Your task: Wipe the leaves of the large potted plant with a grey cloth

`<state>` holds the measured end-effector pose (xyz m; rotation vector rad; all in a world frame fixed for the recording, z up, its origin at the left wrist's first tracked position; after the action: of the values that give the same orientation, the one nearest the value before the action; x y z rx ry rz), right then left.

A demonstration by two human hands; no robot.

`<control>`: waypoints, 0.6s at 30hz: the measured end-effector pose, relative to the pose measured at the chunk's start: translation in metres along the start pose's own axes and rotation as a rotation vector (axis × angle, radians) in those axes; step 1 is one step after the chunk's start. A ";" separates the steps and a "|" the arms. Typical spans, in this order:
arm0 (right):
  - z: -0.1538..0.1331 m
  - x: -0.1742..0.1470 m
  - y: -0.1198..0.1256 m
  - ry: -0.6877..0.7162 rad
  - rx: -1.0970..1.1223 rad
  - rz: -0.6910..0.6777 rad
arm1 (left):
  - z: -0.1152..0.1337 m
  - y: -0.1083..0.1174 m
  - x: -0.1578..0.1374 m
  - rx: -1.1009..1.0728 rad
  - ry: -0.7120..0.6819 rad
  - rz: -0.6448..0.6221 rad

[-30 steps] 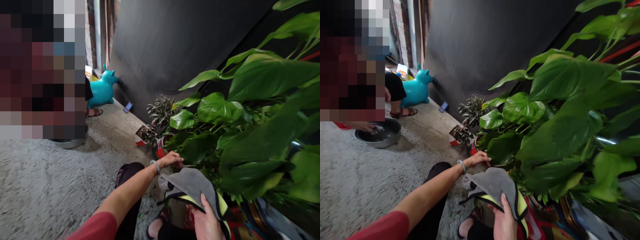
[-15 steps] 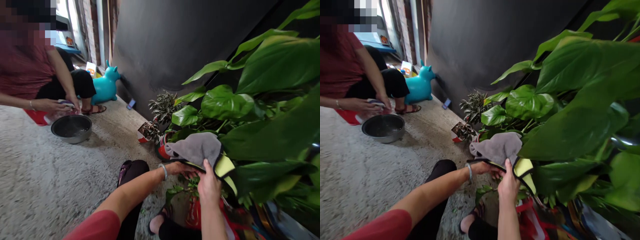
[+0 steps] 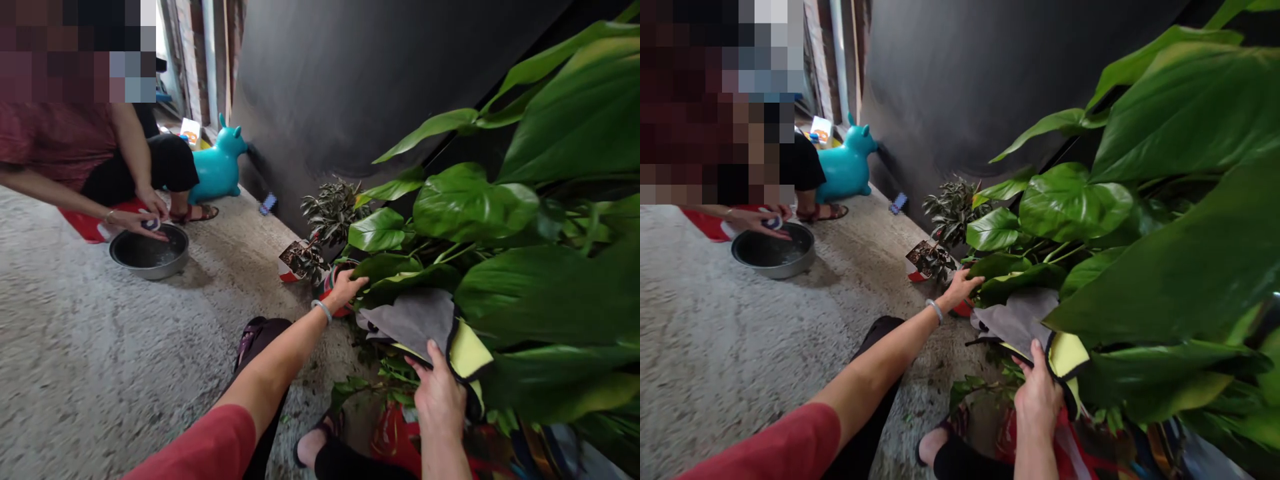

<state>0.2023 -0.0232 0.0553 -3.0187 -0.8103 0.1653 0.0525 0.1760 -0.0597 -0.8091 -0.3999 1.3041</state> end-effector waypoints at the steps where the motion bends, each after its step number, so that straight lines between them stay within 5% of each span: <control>1: -0.004 -0.003 0.001 0.003 -0.007 -0.017 | 0.005 0.002 0.001 0.006 -0.029 -0.015; 8: -0.063 -0.033 -0.027 0.070 0.302 -0.303 | 0.028 0.013 -0.015 0.021 -0.036 -0.180; 11: -0.074 -0.035 -0.058 0.155 0.366 -0.277 | 0.021 0.011 -0.023 0.020 -0.003 -0.184; 15: -0.030 -0.032 -0.073 0.096 0.006 -0.138 | 0.016 0.013 -0.022 -0.018 -0.019 -0.146; 18: 0.005 -0.032 -0.035 0.095 -0.376 -0.137 | 0.015 0.019 -0.016 -0.001 -0.026 -0.083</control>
<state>0.1570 -0.0085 0.0548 -3.2591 -1.1523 -0.1490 0.0251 0.1659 -0.0601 -0.7697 -0.4504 1.2377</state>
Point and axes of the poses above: each hand's wrist, its own x-axis towards the middle knuckle, its own y-axis out of the back of the hand, z = x × y, the point moved 5 cm from there along x, towards the middle knuckle, and after that the axes turned 2 degrees about x, right-handed, at the moved point
